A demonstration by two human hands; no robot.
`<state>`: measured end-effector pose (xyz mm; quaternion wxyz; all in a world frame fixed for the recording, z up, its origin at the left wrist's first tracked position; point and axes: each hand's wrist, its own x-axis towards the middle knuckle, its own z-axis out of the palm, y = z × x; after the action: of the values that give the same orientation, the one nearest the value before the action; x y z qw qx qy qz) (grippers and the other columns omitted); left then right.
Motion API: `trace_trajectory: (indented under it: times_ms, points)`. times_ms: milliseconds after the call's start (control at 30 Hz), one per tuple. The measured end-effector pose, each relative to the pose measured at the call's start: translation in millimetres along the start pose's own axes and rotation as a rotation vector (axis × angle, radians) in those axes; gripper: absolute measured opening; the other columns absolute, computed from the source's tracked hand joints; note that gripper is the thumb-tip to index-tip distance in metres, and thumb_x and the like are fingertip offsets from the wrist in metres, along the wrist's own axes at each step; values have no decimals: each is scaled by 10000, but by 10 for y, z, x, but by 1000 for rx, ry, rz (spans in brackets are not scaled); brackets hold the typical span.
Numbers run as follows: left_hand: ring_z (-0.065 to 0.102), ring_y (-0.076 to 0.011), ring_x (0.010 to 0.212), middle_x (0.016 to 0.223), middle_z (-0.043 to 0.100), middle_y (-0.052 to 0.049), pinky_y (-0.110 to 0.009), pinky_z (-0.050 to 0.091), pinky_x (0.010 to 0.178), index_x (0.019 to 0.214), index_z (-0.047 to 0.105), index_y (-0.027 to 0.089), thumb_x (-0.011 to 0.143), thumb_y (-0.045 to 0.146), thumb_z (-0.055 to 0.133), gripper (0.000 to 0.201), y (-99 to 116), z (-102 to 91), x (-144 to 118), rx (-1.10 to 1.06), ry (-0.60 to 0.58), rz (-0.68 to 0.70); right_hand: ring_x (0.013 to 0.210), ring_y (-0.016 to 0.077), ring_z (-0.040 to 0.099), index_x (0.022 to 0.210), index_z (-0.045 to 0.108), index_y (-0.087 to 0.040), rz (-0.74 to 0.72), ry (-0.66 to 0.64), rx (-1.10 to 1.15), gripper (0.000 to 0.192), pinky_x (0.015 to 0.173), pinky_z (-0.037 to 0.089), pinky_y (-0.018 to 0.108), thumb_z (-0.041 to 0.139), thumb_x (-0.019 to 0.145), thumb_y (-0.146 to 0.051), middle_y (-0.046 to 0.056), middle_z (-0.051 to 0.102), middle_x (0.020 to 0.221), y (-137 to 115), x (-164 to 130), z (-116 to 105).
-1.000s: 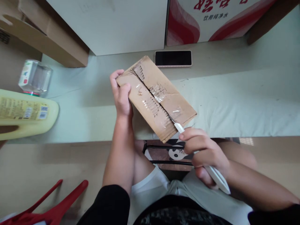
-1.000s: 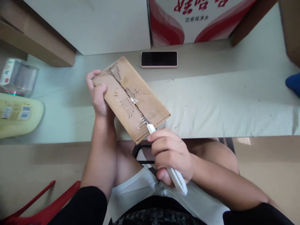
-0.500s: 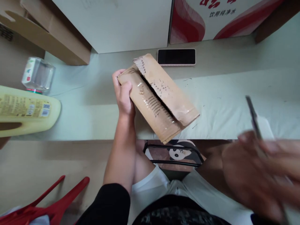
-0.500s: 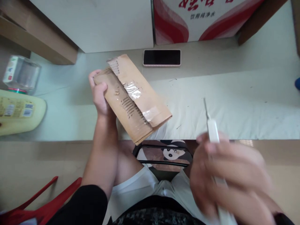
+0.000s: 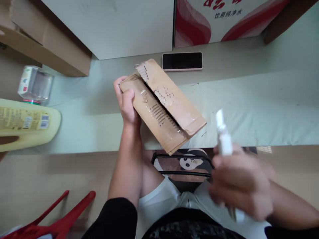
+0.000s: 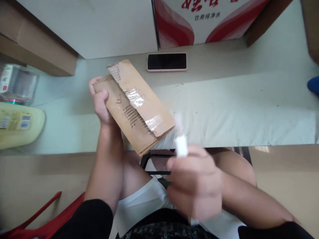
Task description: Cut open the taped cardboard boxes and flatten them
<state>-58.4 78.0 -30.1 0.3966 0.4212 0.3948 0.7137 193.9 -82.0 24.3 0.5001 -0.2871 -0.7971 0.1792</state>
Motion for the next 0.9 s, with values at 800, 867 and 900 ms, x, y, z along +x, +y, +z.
trace_trajectory:
  times_ms: [800,867,900]
  points:
    - [618,-219,898,907,592,-30,-404,515,819,998,525,283,807,526,717,363,-45,-39,10,54,-62,-31,919,145,745,763,638,-187,-171,-51,246,241,801,609,289,507,949,-267,-8,668,686,-28,143,397]
    - [624,-214,904,915,597,-28,-409,527,829,1004,533,278,810,546,717,378,-39,-26,-1,20,-64,-40,930,146,745,762,639,-184,-179,-58,271,237,812,609,289,516,944,-271,-10,662,684,-33,140,397]
    - [629,-212,906,915,597,-25,-410,530,832,1005,537,273,809,549,720,384,-35,-22,-6,3,-66,-45,937,145,746,759,642,-184,-180,-62,277,235,821,607,288,519,940,-271,-10,661,689,-37,137,402]
